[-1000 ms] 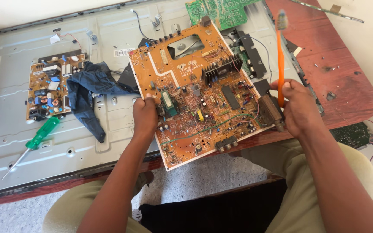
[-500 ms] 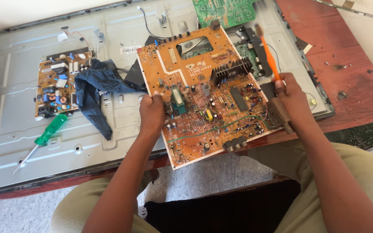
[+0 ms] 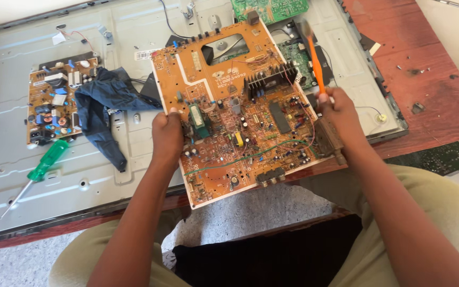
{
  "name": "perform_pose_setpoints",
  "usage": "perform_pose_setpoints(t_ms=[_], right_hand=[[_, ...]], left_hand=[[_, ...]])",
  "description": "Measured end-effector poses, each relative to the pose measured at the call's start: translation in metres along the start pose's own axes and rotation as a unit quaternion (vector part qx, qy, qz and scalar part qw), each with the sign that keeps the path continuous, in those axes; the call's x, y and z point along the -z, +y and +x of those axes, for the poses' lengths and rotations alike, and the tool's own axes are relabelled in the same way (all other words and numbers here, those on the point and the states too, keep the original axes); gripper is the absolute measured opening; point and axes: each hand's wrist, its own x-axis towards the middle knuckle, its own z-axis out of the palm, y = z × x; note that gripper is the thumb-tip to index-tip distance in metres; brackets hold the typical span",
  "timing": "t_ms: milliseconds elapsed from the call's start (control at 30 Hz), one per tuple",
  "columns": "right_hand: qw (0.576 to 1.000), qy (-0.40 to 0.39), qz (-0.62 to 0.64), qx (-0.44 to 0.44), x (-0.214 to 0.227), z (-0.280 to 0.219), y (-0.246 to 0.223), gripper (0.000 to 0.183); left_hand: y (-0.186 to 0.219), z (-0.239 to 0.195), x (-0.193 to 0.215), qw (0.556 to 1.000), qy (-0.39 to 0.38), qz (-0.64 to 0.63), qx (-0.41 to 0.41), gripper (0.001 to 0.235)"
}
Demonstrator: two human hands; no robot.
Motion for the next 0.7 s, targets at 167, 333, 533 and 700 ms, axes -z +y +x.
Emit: perform_pose_setpoints(t_ms=[167, 333, 533, 700], right_hand=[[0.934, -0.116, 0.236, -0.241, 0.003, -0.005, -0.011, 0.023], [0.908, -0.120, 0.284, -0.283, -0.002, -0.006, -0.019, 0.023], [0.932, -0.059, 0.294, -0.204, -0.003, 0.008, 0.003, 0.025], [0.997, 0.017, 0.053, -0.051, 0.008, -0.006, -0.006, 0.026]], left_hand=[[-0.004, 0.007, -0.003, 1.000, -0.020, -0.006, -0.019, 0.034], [-0.006, 0.009, 0.002, 0.998, 0.002, 0.041, -0.044, 0.038], [0.002, 0.007, -0.002, 0.995, 0.029, 0.073, -0.060, 0.038], [0.022, 0.001, -0.003, 0.965, 0.060, 0.236, -0.095, 0.051]])
